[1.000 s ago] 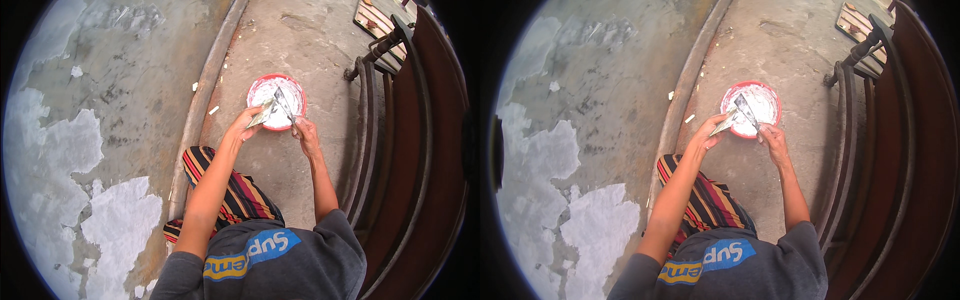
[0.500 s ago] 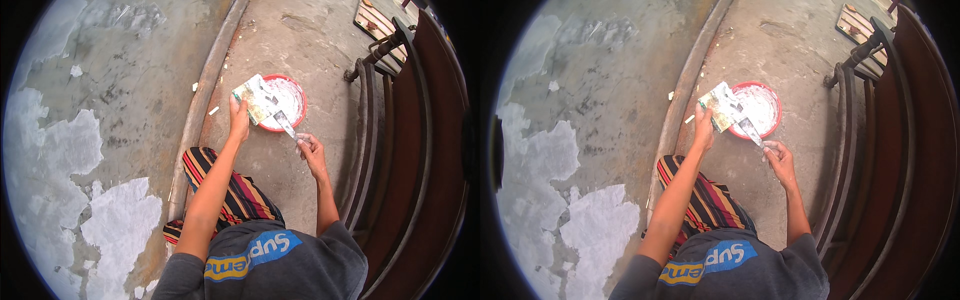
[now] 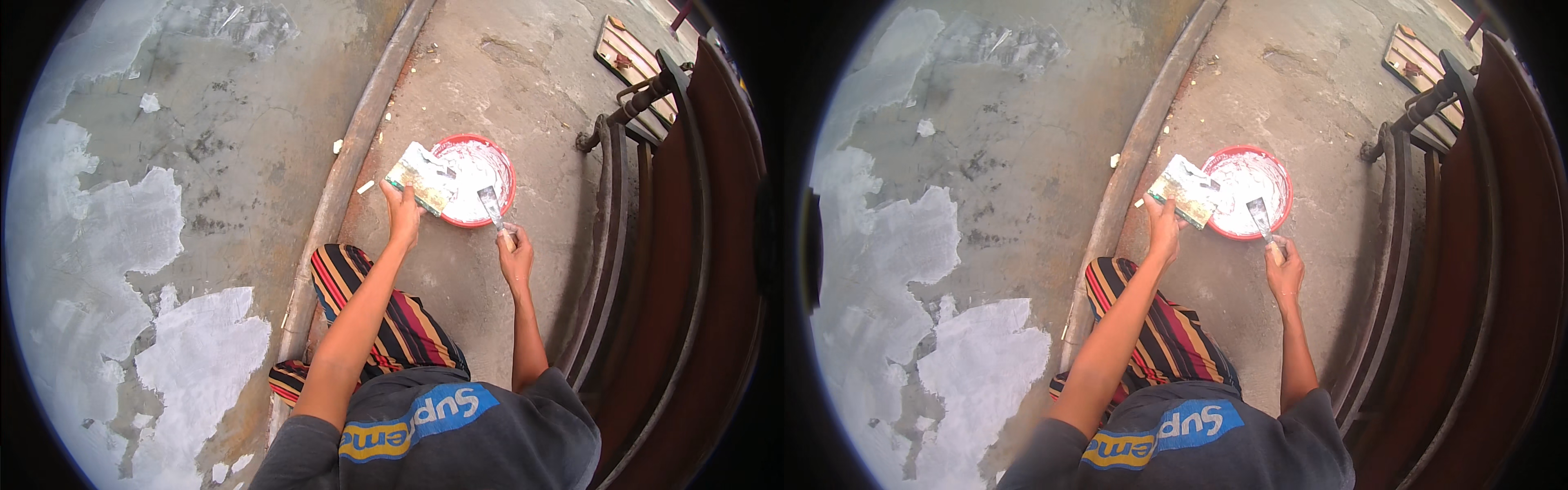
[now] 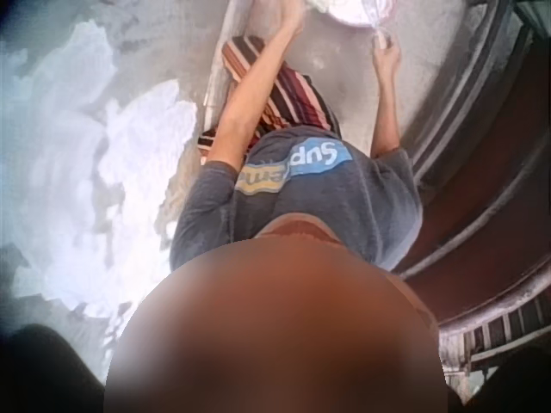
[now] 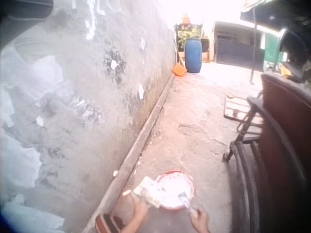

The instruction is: The person scoops white plaster from a red bucket using a trowel and applies it to a concrete wall, smoothing the surface with a putty knife.

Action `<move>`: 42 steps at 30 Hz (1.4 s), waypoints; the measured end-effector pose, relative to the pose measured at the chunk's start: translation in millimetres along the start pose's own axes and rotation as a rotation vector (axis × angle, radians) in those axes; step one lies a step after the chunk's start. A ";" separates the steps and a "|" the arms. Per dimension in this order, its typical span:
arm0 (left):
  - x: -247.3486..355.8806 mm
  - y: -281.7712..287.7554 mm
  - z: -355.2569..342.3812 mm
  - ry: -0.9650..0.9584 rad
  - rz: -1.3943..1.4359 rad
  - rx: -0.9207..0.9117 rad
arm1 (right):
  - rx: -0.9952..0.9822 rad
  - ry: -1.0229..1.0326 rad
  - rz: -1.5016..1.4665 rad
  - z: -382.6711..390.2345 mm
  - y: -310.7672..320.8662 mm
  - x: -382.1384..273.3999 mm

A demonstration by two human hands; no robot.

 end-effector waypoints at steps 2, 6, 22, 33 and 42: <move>-5.2 -3.3 9.3 0.083 0.058 0.025 | -0.023 0.004 0.032 -6.8 -21.2 65.9; -20.1 10.4 7.9 0.158 0.075 -0.059 | -0.120 -0.036 0.152 -17.7 -54.8 90.6; -2.1 38.5 39.6 0.270 0.607 -0.186 | -0.462 0.048 -0.754 40.9 -103.5 -105.7; 103.3 81.9 78.0 -0.055 0.211 0.011 | -0.441 -0.109 -1.326 10.3 -192.9 -232.5; 214.7 220.0 48.7 -1.108 -2.253 0.216 | -0.090 0.301 -0.975 -105.5 -224.1 -366.5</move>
Point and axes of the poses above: each hand's wrist, its own z-axis away from the middle knuckle, its own y-axis out of the back of the hand, x = y × z, the point moved 6 cm from there along -z, towards the middle knuckle, and after that the axes turned 6 degrees about y, right-handed, at the moved point
